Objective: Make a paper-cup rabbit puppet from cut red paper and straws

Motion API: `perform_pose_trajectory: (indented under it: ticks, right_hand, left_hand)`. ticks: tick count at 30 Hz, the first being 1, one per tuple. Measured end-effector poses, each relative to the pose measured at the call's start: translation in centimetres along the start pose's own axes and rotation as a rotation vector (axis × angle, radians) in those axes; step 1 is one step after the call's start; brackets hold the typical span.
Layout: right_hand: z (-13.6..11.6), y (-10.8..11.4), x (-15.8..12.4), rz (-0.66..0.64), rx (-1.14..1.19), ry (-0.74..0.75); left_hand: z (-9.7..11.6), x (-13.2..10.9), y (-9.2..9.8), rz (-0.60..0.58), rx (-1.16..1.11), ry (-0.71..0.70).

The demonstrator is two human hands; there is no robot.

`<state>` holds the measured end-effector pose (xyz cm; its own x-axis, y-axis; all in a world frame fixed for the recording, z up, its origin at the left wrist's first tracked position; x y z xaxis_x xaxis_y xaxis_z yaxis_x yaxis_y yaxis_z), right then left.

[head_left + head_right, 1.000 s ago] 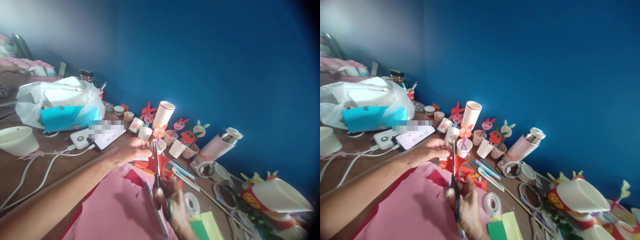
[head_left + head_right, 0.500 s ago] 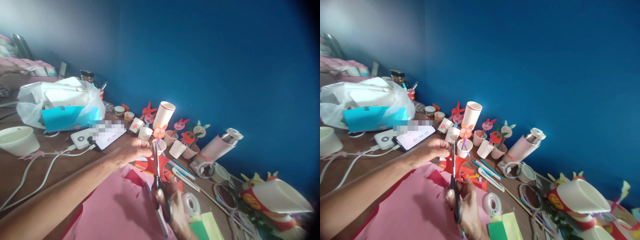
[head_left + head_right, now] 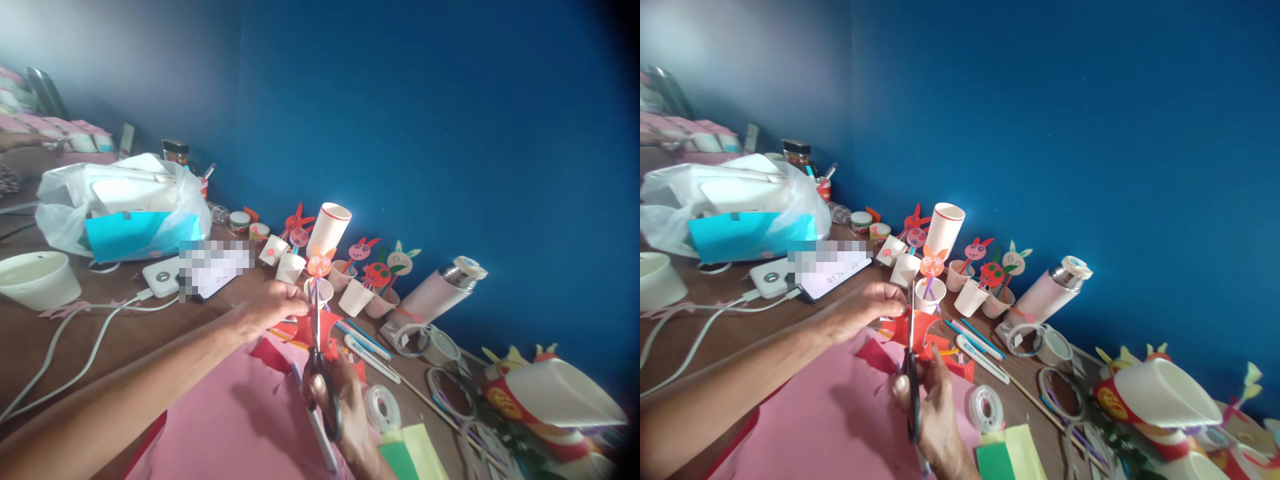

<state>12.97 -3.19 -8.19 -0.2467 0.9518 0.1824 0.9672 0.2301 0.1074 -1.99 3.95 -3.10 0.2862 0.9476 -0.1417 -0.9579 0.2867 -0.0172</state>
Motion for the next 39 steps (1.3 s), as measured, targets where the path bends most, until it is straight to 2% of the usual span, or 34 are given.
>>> perform_pose_trajectory:
  ticks: [6, 16, 26, 33, 39]
  right_hand:
    - [1.4, 0.0, -0.2, 0.030, 0.149, -0.074]
    - [2.1, 0.2, -0.3, 0.023, 0.131, -0.077]
    - [0.8, 0.1, -0.1, -0.014, 0.054, -0.090]
    - [1.0, 0.3, -0.2, 0.006, -0.007, -0.090]
    - [1.0, 0.2, -0.1, -0.001, 0.041, -0.088]
  left_hand:
    - [0.1, 0.0, -0.1, 0.006, 0.041, -0.012]
    - [-0.1, 0.0, -0.1, 0.011, 0.106, -0.041]
    - [0.3, -0.3, -0.2, 0.020, 0.147, -0.018]
    - [0.0, -0.1, -0.1, 0.026, 0.158, -0.028]
    - [-0.1, -0.1, -0.2, 0.022, 0.156, -0.038]
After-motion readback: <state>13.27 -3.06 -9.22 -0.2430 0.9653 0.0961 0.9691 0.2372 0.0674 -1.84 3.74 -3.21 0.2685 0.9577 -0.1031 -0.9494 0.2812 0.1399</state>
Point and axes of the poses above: each hand's wrist, its own x-axis towards the middle knuckle, its own y-axis out of the back of the hand, z = x × y, the point moved 3 cm from there along x, towards the middle knuckle, and after that the axes turned 1 degree about -y, right-handed, at the moved point
